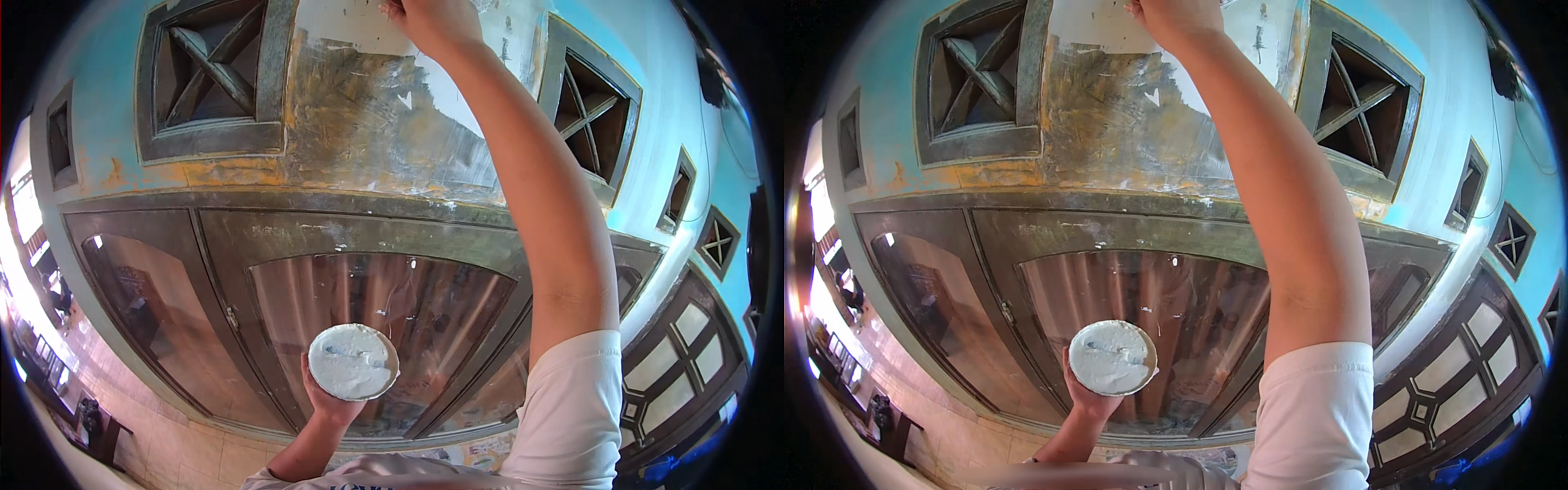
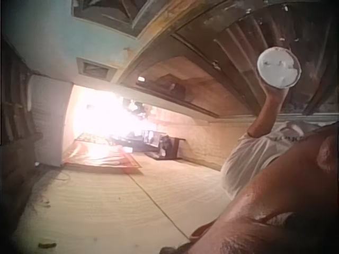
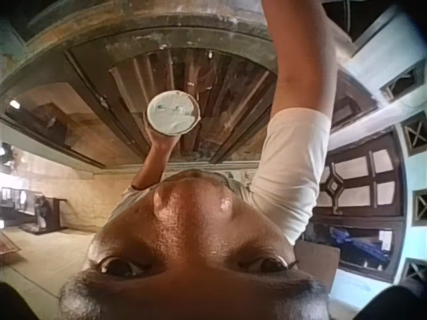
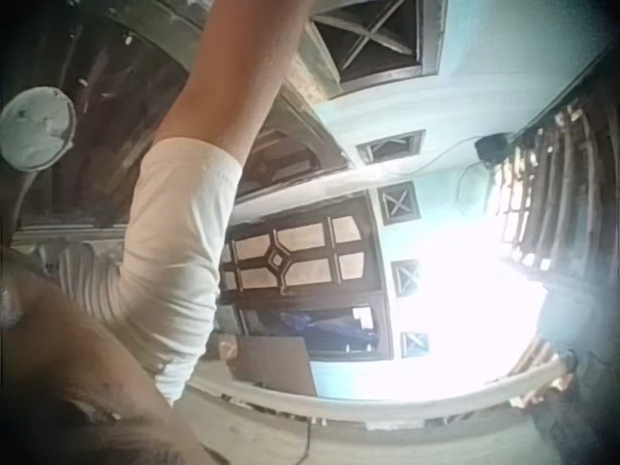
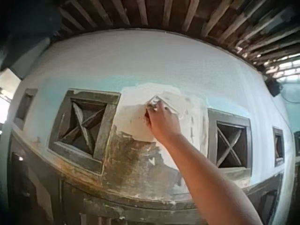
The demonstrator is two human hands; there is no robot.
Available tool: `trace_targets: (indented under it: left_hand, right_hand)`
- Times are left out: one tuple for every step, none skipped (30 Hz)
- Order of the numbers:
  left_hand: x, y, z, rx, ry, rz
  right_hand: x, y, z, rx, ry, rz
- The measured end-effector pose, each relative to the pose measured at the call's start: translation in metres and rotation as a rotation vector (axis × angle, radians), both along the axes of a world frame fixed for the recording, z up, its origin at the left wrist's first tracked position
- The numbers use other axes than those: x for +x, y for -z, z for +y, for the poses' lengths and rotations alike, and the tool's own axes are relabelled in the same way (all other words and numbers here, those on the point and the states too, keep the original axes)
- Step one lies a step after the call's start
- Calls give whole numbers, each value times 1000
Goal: The person applies white plaster from a bowl onto a damaged section of a wall using a putty knife.
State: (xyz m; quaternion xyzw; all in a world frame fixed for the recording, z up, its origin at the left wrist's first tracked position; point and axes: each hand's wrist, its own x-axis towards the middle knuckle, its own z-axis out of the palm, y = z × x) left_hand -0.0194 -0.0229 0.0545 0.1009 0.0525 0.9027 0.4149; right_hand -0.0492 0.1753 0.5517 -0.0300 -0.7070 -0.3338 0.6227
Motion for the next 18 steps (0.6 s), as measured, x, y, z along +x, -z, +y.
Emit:
trace_targets:
  left_hand:
    - [0, -1, -1, -2, 1, 3]
    - [1, -3, -3, 1, 10, 24]
    - [1, -5, -4, 4, 18, 45]
    - [0, -4, -3, 2, 20, 48]
    - [-1, -2, -3, -9, 4, 57]
    - [-1, -2, -4, -19, -12, 65]
    - [-1, -2, -3, -19, -8, 69]
    - [-1, -2, -3, -43, -31, 90]
    - [-1, -2, -3, -66, -56, 111]
    - [-1, -2, -4, -65, -58, 112]
    - [-2, -3, -5, -50, -24, 56]
    - [-4, -3, -5, -36, 8, 0]
    - [-5, 0, -5, -34, -2, -1]
    - [-7, 5, -5, -46, -32, 46]
    - [-7, 7, -4, -59, -61, 91]
    - [-5, 7, -2, -48, -42, 92]
    - [-4, 4, -3, -41, -41, 75]
    - [-3, 2, -3, -34, -39, 59]
  right_hand:
    - [0, 1, -3, -52, -16, -29]
    - [1, 2, -6, -105, -33, -58]
    - [3, 3, -8, -88, 38, -73]
    - [4, 5, -10, -90, 39, -70]
    - [4, 6, -15, -117, 8, -81]
    - [5, 7, -19, -144, -24, -92]
    - [6, 6, -18, -145, -20, -88]
    - [7, 5, -17, -103, -14, -75]
    - [7, 3, -17, -60, -9, -63]
    - [9, -1, -17, -58, -11, -62]
    - [17, -7, -16, 6, 34, -20]
    - [25, -13, -15, 70, 77, 21]
    - [35, -19, -15, 94, -2, 67]
    - [48, -29, -16, 80, -20, 105]
    - [65, -42, -12, 144, -42, 119]
    - [83, -50, -10, 138, -220, 176]
    - [95, -60, -12, 29, -258, 127]
    - [105, -68, -10, -79, -294, 77]
